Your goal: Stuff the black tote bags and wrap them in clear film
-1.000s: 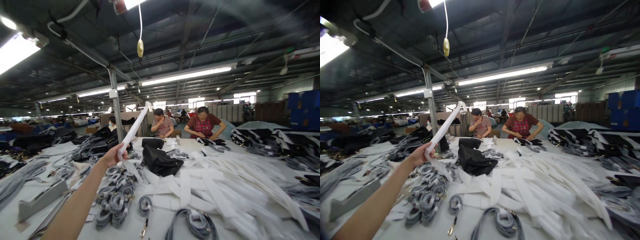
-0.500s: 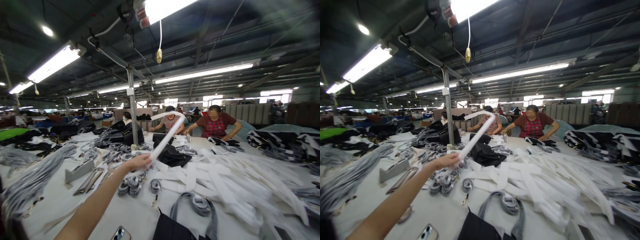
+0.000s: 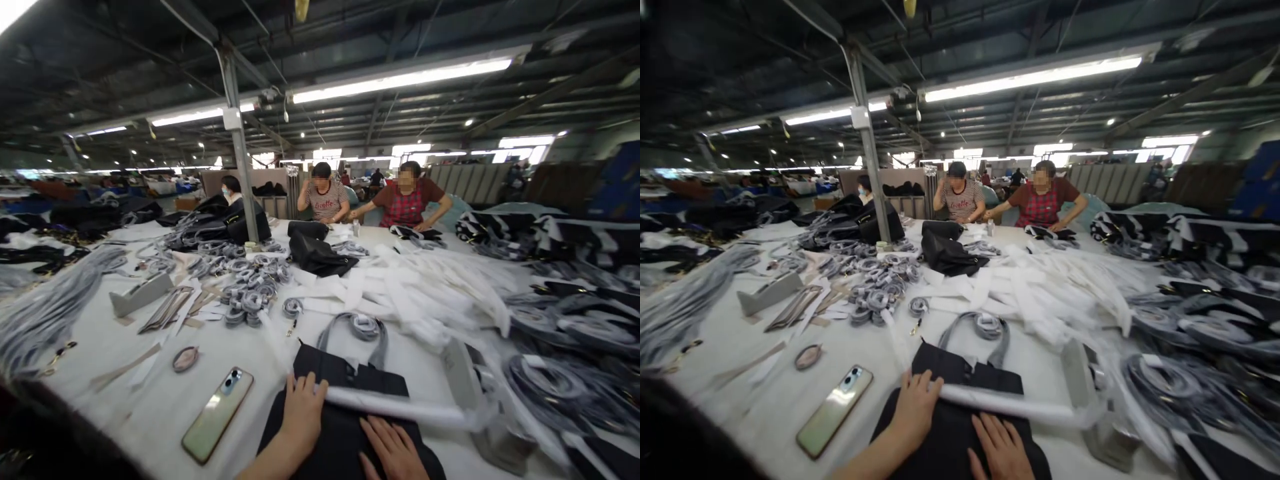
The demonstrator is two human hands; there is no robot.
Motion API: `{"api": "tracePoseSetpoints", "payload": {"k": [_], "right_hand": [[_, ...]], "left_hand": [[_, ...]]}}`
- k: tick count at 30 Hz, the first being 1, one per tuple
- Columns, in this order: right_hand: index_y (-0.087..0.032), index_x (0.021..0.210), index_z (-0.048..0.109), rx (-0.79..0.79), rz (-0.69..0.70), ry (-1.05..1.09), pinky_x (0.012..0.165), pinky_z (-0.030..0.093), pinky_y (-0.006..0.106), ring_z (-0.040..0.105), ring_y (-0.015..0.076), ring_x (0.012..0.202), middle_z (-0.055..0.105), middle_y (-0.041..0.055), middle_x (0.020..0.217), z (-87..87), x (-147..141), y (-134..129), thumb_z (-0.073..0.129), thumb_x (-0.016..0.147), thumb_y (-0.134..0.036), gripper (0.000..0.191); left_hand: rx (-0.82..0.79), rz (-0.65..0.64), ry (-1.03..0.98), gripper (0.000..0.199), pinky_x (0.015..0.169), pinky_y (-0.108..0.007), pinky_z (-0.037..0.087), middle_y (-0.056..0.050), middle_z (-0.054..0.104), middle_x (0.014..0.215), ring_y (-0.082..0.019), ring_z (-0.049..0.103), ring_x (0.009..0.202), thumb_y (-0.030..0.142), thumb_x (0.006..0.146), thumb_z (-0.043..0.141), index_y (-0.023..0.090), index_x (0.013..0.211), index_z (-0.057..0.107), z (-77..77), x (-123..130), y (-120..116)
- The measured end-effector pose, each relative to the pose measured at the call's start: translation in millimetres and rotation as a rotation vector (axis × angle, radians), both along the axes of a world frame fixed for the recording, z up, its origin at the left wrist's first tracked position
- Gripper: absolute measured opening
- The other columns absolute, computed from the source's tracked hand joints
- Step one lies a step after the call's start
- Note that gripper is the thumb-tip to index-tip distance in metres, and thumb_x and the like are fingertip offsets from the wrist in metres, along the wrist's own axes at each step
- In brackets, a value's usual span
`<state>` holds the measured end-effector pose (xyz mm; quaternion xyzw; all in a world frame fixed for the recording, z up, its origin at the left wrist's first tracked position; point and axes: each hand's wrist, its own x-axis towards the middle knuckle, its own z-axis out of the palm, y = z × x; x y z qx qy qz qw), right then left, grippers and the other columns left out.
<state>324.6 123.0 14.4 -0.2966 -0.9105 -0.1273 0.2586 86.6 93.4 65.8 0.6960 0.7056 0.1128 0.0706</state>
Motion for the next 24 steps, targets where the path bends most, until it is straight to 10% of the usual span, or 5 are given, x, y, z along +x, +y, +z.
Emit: {"api": "tracePoseSetpoints", "payload": {"k": [5, 14, 24], "right_hand": [[-0.026, 0.135, 0.050, -0.150, -0.073, -0.036, 0.095, 0.043, 0.041, 0.059, 0.0249, 0.113, 0.060, 0.0060, 0.130, 9.9, -5.9, -11.5, 0.053, 0.090, -0.042, 0.047], [-0.027, 0.133, 0.051, -0.507, -0.175, -0.011, 0.106, 0.037, 0.046, 0.049, 0.0261, 0.124, 0.054, 0.0056, 0.136, 40.2, -12.4, -35.4, 0.056, 0.087, -0.037, 0.047], [-0.022, 0.120, 0.058, -0.186, -0.183, 0.124, 0.103, 0.040, 0.046, 0.052, 0.0232, 0.120, 0.060, 0.0089, 0.129, 31.1, -11.6, -25.7, 0.047, 0.086, -0.008, 0.038]], "left_hand": [[0.208, 0.004, 0.116, 0.038, 0.106, -0.056, 0.029, -0.007, 0.053, 0.129, -0.027, 0.051, 0.114, 0.032, 0.094, 0.041, 0.036, 0.132, 0.048, -15.8, -0.8, -11.1], [0.317, -0.083, 0.260, 0.043, 0.104, -0.057, 0.029, -0.011, 0.055, 0.122, -0.027, 0.053, 0.111, 0.016, 0.091, 0.042, 0.033, 0.128, 0.054, -51.1, -11.2, -12.0], [0.415, -0.134, 0.299, 0.043, 0.099, -0.058, 0.035, -0.011, 0.059, 0.116, -0.027, 0.056, 0.103, 0.016, 0.088, 0.044, 0.034, 0.125, 0.058, -65.8, -17.9, -10.7]]}}
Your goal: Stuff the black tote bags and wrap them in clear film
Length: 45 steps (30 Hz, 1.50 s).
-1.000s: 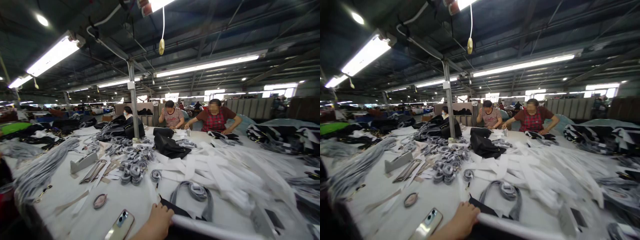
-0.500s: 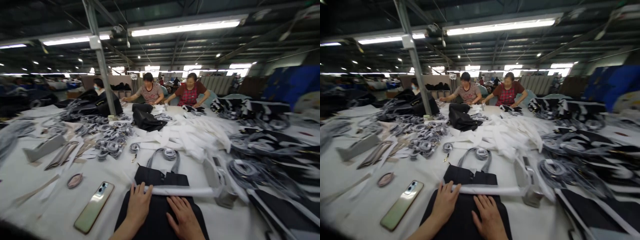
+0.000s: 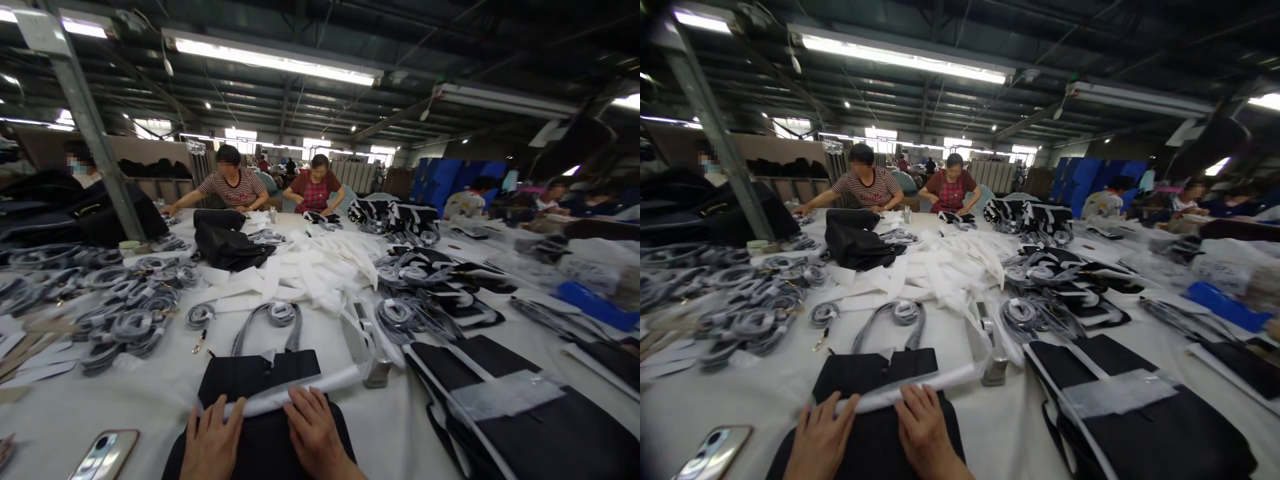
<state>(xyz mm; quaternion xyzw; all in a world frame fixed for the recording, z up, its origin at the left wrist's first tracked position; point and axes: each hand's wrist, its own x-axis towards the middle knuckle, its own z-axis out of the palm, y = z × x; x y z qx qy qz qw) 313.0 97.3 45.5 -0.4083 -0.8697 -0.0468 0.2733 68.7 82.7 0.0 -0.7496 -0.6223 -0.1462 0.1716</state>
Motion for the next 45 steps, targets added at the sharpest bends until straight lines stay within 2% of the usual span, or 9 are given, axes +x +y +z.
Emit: {"api": "tracePoseSetpoints", "payload": {"k": [4, 7, 10, 16, 23, 28, 35, 41, 45], "right_hand": [[-0.025, 0.122, 0.057, -0.113, -0.139, -0.037, 0.104, 0.034, 0.056, 0.052, 0.0282, 0.120, 0.059, 0.0097, 0.128, 7.7, -8.0, 15.9, 0.050, 0.089, -0.017, 0.035], [-0.027, 0.120, 0.058, -0.212, -0.131, -0.026, 0.102, 0.036, 0.052, 0.056, 0.0253, 0.111, 0.063, 0.0072, 0.120, 8.7, -11.9, 22.5, 0.047, 0.091, -0.018, 0.032], [-0.027, 0.120, 0.059, -0.251, -0.095, 0.003, 0.096, 0.041, 0.046, 0.057, 0.0240, 0.107, 0.064, 0.0075, 0.116, 6.2, -11.0, 29.4, 0.044, 0.093, -0.018, 0.032], [-0.028, 0.124, 0.059, -0.340, 0.019, -0.006, 0.083, 0.045, 0.039, 0.059, 0.0226, 0.098, 0.063, 0.0078, 0.112, 8.4, -11.8, 49.9, 0.040, 0.092, -0.017, 0.039], [-0.032, 0.115, 0.065, -0.579, 0.096, -0.082, 0.081, 0.045, 0.034, 0.060, 0.0211, 0.096, 0.066, 0.0025, 0.103, 26.8, -22.2, 63.6, 0.043, 0.090, -0.024, 0.034], [-0.027, 0.098, 0.071, -0.669, 0.132, -0.087, 0.079, 0.045, 0.028, 0.062, 0.0175, 0.090, 0.066, 0.0025, 0.098, 33.1, -30.3, 65.0, 0.040, 0.085, -0.016, 0.034], [-0.021, 0.070, 0.068, -0.649, 0.172, -0.277, 0.060, 0.039, 0.026, 0.064, 0.0185, 0.069, 0.070, 0.0031, 0.073, 38.5, -47.5, 56.9, 0.037, 0.095, -0.037, 0.042], [-0.021, 0.072, 0.070, -0.609, 0.117, -0.328, 0.061, 0.039, 0.027, 0.067, 0.0217, 0.070, 0.072, 0.0065, 0.074, 33.4, -59.8, 50.9, 0.033, 0.096, -0.044, 0.050], [-0.021, 0.081, 0.072, -0.607, -0.017, -0.309, 0.058, 0.038, 0.026, 0.065, 0.0201, 0.066, 0.073, 0.0051, 0.076, 30.7, -42.7, 43.6, 0.033, 0.096, -0.051, 0.051]], "left_hand": [[0.080, -0.012, -0.033, 0.043, 0.099, -0.060, 0.034, -0.011, 0.055, 0.124, -0.029, 0.053, 0.110, 0.015, 0.088, 0.046, 0.034, 0.125, 0.056, 7.6, 2.4, -5.4], [0.134, -0.129, -0.124, 0.035, 0.101, -0.055, 0.034, -0.010, 0.055, 0.124, -0.027, 0.052, 0.111, 0.018, 0.089, 0.050, 0.032, 0.120, 0.059, 17.2, 7.2, -14.1], [0.013, -0.203, -0.226, 0.027, 0.099, -0.045, 0.039, -0.006, 0.060, 0.110, -0.023, 0.055, 0.103, 0.028, 0.089, 0.055, 0.027, 0.115, 0.061, 28.9, 14.0, -17.8], [-0.258, -0.028, -0.321, 0.052, 0.092, -0.047, 0.040, -0.005, 0.059, 0.106, -0.027, 0.053, 0.100, 0.057, 0.072, 0.069, 0.025, 0.112, 0.060, 47.9, 18.7, -4.1], [-0.289, 0.008, -0.433, 0.046, 0.086, -0.042, 0.041, -0.004, 0.058, 0.094, -0.025, 0.052, 0.092, 0.058, 0.069, 0.071, 0.021, 0.095, 0.061, 49.6, 19.9, -0.8], [-0.265, 0.009, -0.376, 0.042, 0.085, -0.042, 0.042, -0.006, 0.057, 0.102, -0.026, 0.051, 0.094, 0.055, 0.074, 0.068, 0.020, 0.095, 0.058, 53.7, 23.9, -4.0], [-0.372, -0.079, -0.204, 0.033, 0.101, -0.047, 0.033, -0.005, 0.060, 0.093, -0.024, 0.055, 0.093, 0.047, 0.085, 0.057, 0.018, 0.098, 0.055, 57.3, 30.0, 5.7], [-0.459, -0.064, -0.170, 0.024, 0.079, -0.039, 0.044, -0.006, 0.064, 0.087, -0.026, 0.059, 0.086, 0.043, 0.085, 0.056, 0.020, 0.090, 0.058, 56.5, 30.3, 10.1], [-0.489, -0.074, -0.165, 0.032, 0.073, -0.040, 0.045, -0.008, 0.067, 0.082, -0.027, 0.063, 0.079, 0.045, 0.090, 0.045, 0.018, 0.091, 0.061, 53.4, 27.7, 10.2]]}}
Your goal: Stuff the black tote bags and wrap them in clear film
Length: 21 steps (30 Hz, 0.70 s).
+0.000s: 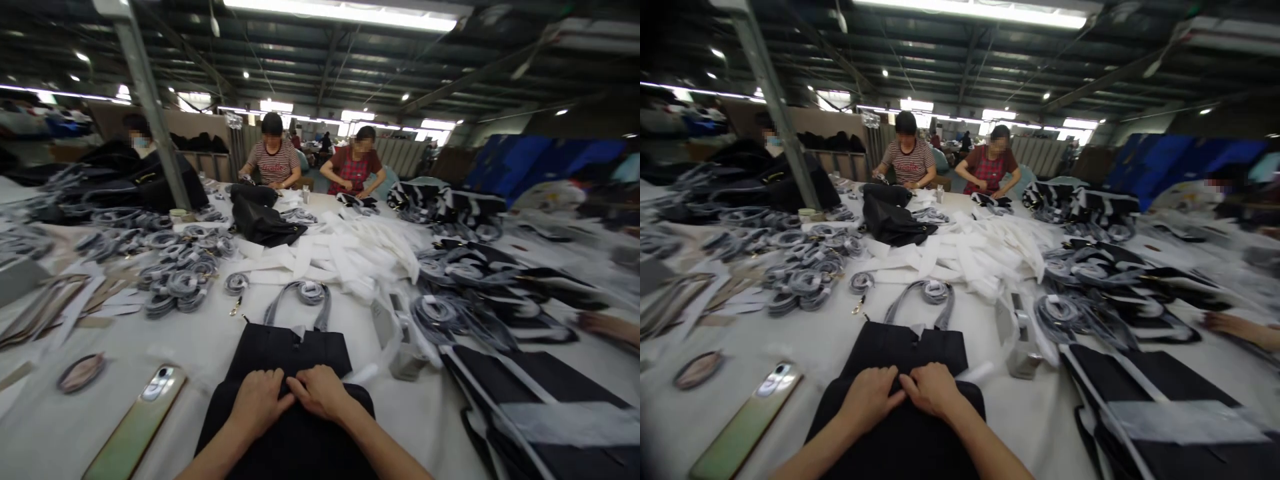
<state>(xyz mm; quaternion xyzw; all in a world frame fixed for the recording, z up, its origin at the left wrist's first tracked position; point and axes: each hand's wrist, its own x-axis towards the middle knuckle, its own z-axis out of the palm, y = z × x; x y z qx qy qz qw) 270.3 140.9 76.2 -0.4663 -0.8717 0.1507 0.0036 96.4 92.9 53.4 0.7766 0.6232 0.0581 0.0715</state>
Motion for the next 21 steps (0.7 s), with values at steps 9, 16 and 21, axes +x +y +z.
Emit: {"api": "tracePoseSetpoints", "payload": {"k": [9, 16, 21], "right_hand": [[-0.021, 0.076, 0.063, 0.078, -0.170, 0.067, 0.073, 0.040, 0.028, 0.062, 0.0167, 0.074, 0.067, 0.0021, 0.076, 8.8, 73.9, -18.4, 0.027, 0.100, -0.038, 0.046], [-0.020, 0.088, 0.067, 0.086, -0.297, 0.126, 0.087, 0.042, 0.037, 0.060, 0.0212, 0.093, 0.066, 0.0080, 0.094, 7.3, 120.3, -11.2, 0.026, 0.098, -0.034, 0.045], [-0.024, 0.118, 0.063, -0.137, -0.271, 0.352, 0.090, 0.048, 0.036, 0.063, 0.0234, 0.102, 0.068, 0.0080, 0.111, -0.9, 152.9, -7.6, 0.040, 0.091, -0.050, 0.044]], "left_hand": [[-0.120, 0.019, 0.051, 0.057, 0.064, -0.036, 0.046, -0.010, 0.070, 0.077, -0.029, 0.068, 0.075, 0.059, 0.093, 0.025, 0.019, 0.086, 0.065, -0.8, -2.4, 10.2], [-0.156, 0.025, 0.035, 0.056, 0.069, -0.035, 0.047, -0.010, 0.071, 0.080, -0.028, 0.068, 0.081, 0.056, 0.094, 0.026, 0.016, 0.088, 0.065, 10.2, -2.0, 8.4], [-0.177, 0.069, 0.019, 0.057, 0.072, -0.036, 0.048, -0.012, 0.071, 0.083, -0.027, 0.068, 0.082, 0.060, 0.092, 0.029, 0.016, 0.089, 0.066, 20.6, -1.0, 7.7]]}}
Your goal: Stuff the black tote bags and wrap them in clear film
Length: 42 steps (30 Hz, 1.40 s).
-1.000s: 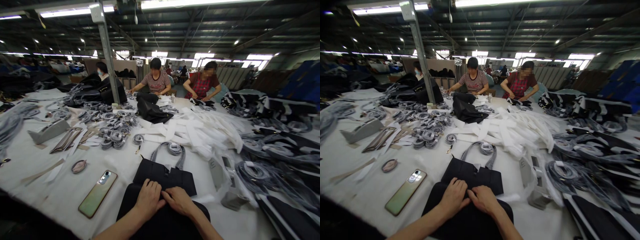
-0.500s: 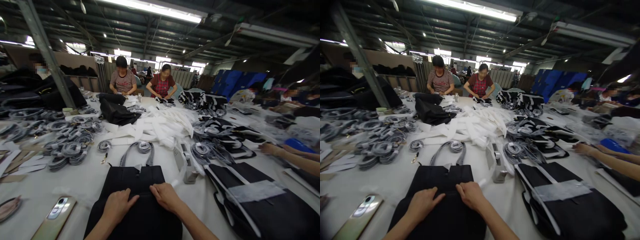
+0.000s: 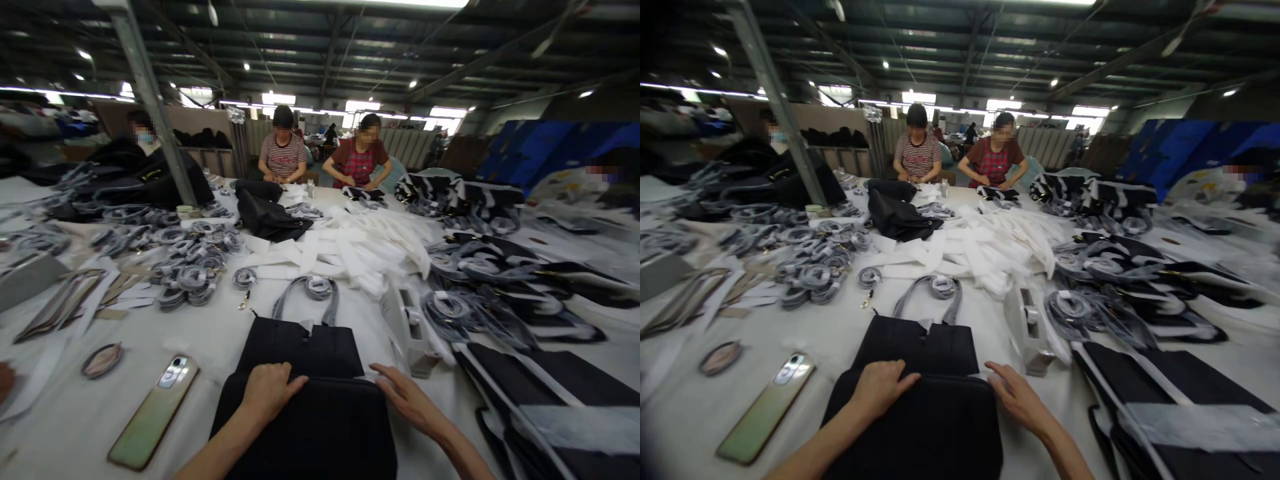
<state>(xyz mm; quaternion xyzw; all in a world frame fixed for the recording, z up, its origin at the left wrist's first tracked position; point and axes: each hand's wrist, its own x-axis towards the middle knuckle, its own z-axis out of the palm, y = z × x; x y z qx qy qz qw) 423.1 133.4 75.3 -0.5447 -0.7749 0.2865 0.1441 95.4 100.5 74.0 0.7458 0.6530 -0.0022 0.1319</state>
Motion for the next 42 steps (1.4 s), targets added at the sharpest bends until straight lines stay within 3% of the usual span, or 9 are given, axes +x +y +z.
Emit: {"api": "tracePoseSetpoints", "payload": {"k": [2, 5, 8, 11, 18, 27, 31, 36, 42], "right_hand": [[-0.024, 0.116, 0.064, -0.061, -0.069, 0.115, 0.093, 0.048, 0.036, 0.062, 0.0261, 0.106, 0.068, 0.0080, 0.114, -7.6, 6.8, 3.5, 0.048, 0.084, -0.058, 0.050], [-0.024, 0.095, 0.072, -0.112, -0.155, 0.194, 0.086, 0.051, 0.034, 0.065, 0.0281, 0.096, 0.072, 0.0072, 0.098, -19.4, 6.6, 14.0, 0.056, 0.076, -0.064, 0.048], [-0.023, 0.083, 0.072, -0.193, -0.072, 0.278, 0.079, 0.052, 0.031, 0.065, 0.0262, 0.085, 0.071, 0.0061, 0.085, -23.7, -4.7, 23.1, 0.055, 0.077, -0.065, 0.046], [-0.022, 0.074, 0.071, -0.270, 0.011, 0.312, 0.070, 0.051, 0.028, 0.062, 0.0233, 0.077, 0.067, 0.0053, 0.076, -17.2, -18.3, 26.3, 0.052, 0.078, -0.066, 0.049], [-0.019, 0.063, 0.060, -0.459, 0.013, 0.313, 0.048, 0.038, 0.024, 0.043, 0.0126, 0.053, 0.049, -0.0007, 0.061, 1.8, -29.7, 24.5, 0.052, 0.079, -0.066, 0.051], [-0.018, 0.059, 0.050, -0.401, -0.021, 0.343, 0.049, 0.030, 0.024, 0.035, 0.0115, 0.055, 0.039, -0.0032, 0.058, -21.6, -28.1, 20.2, 0.047, 0.078, -0.070, 0.056], [-0.018, 0.062, 0.056, -0.223, -0.102, 0.272, 0.054, 0.035, 0.025, 0.045, 0.0145, 0.058, 0.048, -0.0015, 0.059, -20.0, -26.0, 9.3, 0.040, 0.084, -0.065, 0.054], [-0.025, 0.092, 0.070, 0.049, -0.162, -0.170, 0.056, 0.038, 0.027, 0.060, 0.0200, 0.059, 0.064, 0.0008, 0.062, -0.4, 2.8, -1.4, 0.041, 0.087, -0.062, 0.048], [-0.023, 0.074, 0.069, 0.555, -0.329, -0.656, 0.051, 0.031, 0.028, 0.062, 0.0213, 0.057, 0.066, 0.0061, 0.059, 30.4, 47.8, -4.0, 0.033, 0.094, -0.057, 0.054]], "left_hand": [[-0.007, 0.012, -0.012, 0.059, 0.072, -0.038, 0.048, -0.012, 0.071, 0.085, -0.029, 0.068, 0.083, 0.063, 0.091, 0.031, 0.016, 0.090, 0.066, 3.5, 0.1, 1.6], [-0.010, 0.021, -0.028, 0.063, 0.071, -0.039, 0.049, -0.013, 0.071, 0.087, -0.031, 0.068, 0.084, 0.069, 0.087, 0.032, 0.016, 0.091, 0.067, 7.0, -0.4, 5.8], [-0.013, 0.022, -0.032, 0.068, 0.069, -0.041, 0.050, -0.014, 0.071, 0.084, -0.032, 0.068, 0.082, 0.073, 0.083, 0.033, 0.015, 0.091, 0.068, 8.8, -0.5, 8.5], [-0.011, 0.007, -0.034, 0.072, 0.068, -0.043, 0.050, -0.016, 0.071, 0.083, -0.034, 0.068, 0.081, 0.076, 0.081, 0.032, 0.014, 0.091, 0.068, 9.2, -0.3, 9.3], [-0.013, -0.018, -0.040, 0.072, 0.067, -0.043, 0.051, -0.016, 0.071, 0.081, -0.034, 0.068, 0.079, 0.075, 0.081, 0.031, 0.014, 0.089, 0.070, 5.4, -1.4, 11.6], [0.010, -0.065, -0.021, 0.056, 0.075, -0.042, 0.051, -0.011, 0.071, 0.090, -0.030, 0.067, 0.086, 0.061, 0.091, 0.031, 0.017, 0.093, 0.065, -3.8, 6.4, 4.3], [-0.013, -0.081, -0.004, 0.060, 0.070, -0.040, 0.052, -0.011, 0.072, 0.084, -0.030, 0.069, 0.081, 0.063, 0.090, 0.028, 0.018, 0.090, 0.067, -5.9, 4.0, 9.8], [-0.022, -0.069, 0.021, 0.064, 0.069, -0.041, 0.052, -0.012, 0.073, 0.081, -0.032, 0.069, 0.080, 0.064, 0.091, 0.025, 0.019, 0.086, 0.069, -5.9, 4.5, 13.7], [-0.052, -0.044, 0.042, 0.065, 0.070, -0.039, 0.051, -0.012, 0.073, 0.082, -0.031, 0.070, 0.081, 0.064, 0.091, 0.024, 0.019, 0.085, 0.071, -6.8, 6.1, 15.3]]}}
